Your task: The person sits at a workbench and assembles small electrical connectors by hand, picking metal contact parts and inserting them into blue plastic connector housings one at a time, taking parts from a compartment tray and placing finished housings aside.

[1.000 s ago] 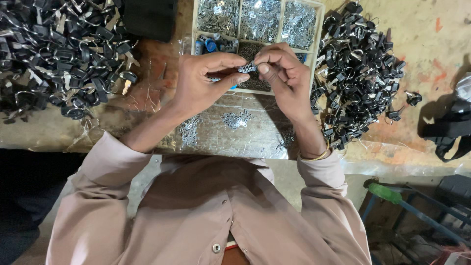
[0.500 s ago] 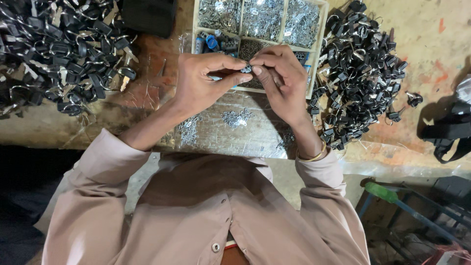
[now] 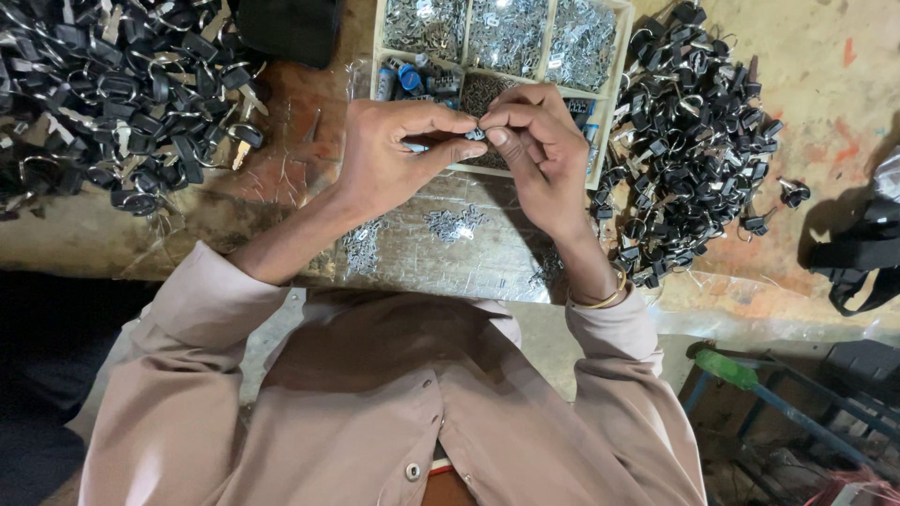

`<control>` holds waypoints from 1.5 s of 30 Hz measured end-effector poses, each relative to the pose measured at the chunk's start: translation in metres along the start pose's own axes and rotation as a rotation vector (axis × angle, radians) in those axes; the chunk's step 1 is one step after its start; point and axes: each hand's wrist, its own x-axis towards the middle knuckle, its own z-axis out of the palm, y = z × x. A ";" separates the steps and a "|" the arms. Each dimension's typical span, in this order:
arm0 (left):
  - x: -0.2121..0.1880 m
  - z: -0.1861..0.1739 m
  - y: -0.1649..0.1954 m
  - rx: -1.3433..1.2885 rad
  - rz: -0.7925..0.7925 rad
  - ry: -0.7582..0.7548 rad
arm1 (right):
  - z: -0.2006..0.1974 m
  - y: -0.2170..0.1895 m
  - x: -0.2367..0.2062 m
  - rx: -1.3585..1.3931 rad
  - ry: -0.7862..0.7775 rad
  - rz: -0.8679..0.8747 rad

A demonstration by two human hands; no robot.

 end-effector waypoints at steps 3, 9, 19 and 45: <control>0.000 0.001 -0.001 0.004 -0.004 0.004 | 0.002 0.001 0.000 0.063 0.014 0.038; -0.002 0.001 -0.002 -0.041 -0.024 -0.001 | 0.002 0.002 0.000 0.029 -0.003 0.029; -0.001 0.001 -0.001 -0.096 -0.034 0.028 | -0.014 -0.006 0.009 -0.937 0.039 -0.200; -0.001 0.001 -0.001 -0.042 -0.019 0.017 | 0.000 -0.013 0.007 -0.315 0.007 -0.132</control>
